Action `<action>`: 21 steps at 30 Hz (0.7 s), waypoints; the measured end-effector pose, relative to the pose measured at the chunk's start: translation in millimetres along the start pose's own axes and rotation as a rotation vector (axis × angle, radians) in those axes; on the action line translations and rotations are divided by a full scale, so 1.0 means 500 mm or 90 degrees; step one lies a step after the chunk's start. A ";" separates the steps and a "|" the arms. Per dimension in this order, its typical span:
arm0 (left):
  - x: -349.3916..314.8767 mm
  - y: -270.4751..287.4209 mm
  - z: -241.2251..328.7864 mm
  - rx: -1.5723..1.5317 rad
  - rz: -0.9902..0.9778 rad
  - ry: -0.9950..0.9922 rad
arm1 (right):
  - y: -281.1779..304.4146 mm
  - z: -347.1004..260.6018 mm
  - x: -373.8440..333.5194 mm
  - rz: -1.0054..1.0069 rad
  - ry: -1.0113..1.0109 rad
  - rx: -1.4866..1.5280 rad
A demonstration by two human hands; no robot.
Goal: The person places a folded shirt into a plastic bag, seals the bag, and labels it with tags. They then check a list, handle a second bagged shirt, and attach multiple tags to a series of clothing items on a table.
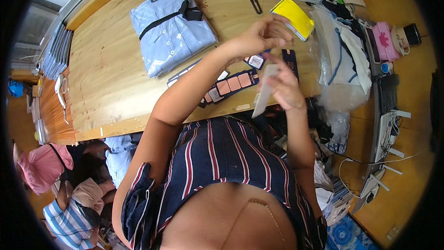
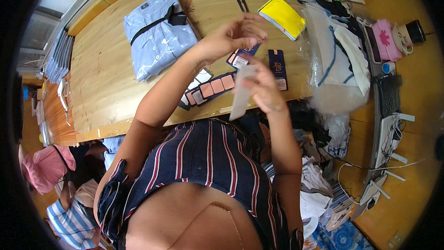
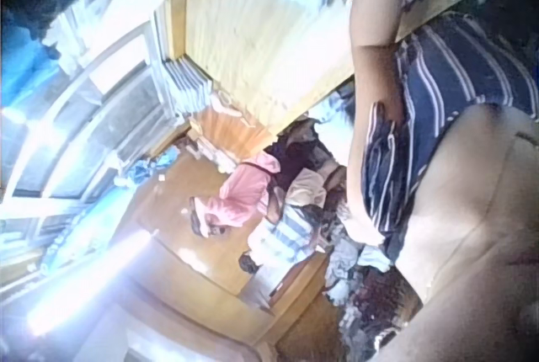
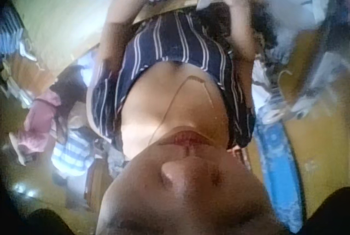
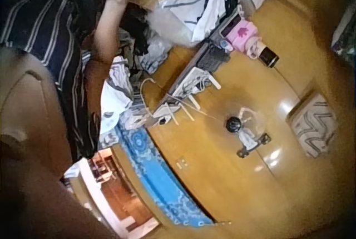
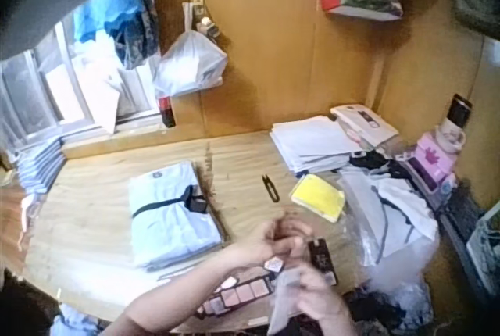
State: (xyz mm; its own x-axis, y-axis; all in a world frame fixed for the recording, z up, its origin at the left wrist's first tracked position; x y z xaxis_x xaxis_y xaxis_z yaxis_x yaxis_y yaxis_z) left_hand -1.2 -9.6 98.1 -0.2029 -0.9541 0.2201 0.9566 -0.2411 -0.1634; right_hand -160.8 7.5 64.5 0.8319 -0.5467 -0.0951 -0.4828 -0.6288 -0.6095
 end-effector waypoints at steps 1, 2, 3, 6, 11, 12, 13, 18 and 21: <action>0.000 0.012 -0.002 0.170 0.087 -0.052 | 0.017 -0.012 -0.005 0.082 0.071 -0.002; -0.018 0.041 0.004 0.343 0.185 -0.024 | 0.041 -0.025 -0.007 0.221 0.121 -0.007; -0.046 0.060 0.029 0.398 0.205 -0.027 | 0.076 -0.043 -0.025 0.221 0.126 0.052; -0.142 0.114 0.059 0.595 0.170 0.134 | 0.151 -0.080 -0.077 0.259 0.173 0.136; -0.308 0.125 -0.009 0.884 0.135 0.225 | 0.182 -0.090 -0.070 0.362 0.203 -0.006; -0.323 0.116 -0.028 0.902 0.162 0.217 | 0.169 -0.090 -0.058 0.454 0.192 -0.085; -0.331 0.104 -0.046 0.922 0.188 0.209 | 0.165 -0.083 -0.044 0.434 0.191 -0.079; -0.330 0.091 -0.049 0.834 0.258 0.226 | 0.265 -0.028 -0.001 0.499 0.140 -0.318; -0.333 0.094 -0.050 0.825 0.280 0.216 | 0.263 -0.028 0.008 0.681 0.176 -0.757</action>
State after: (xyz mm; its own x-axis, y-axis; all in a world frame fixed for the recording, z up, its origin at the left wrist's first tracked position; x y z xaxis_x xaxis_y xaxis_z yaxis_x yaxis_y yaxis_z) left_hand 72.2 133.3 29.8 0.2967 -0.9482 0.1138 0.4270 0.2383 0.8723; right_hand -225.0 -85.0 -5.1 -0.0136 -0.9863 0.1645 -0.8137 0.1065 0.5715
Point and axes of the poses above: each hand's wrist, its own x-axis towards the middle knuckle, its own y-axis out of the back of the hand, z = x × y, the point moved 1 cm from there along x, towards the middle knuckle, and after that the axes turned 2 degrees about -z, right-handed, at the moved point
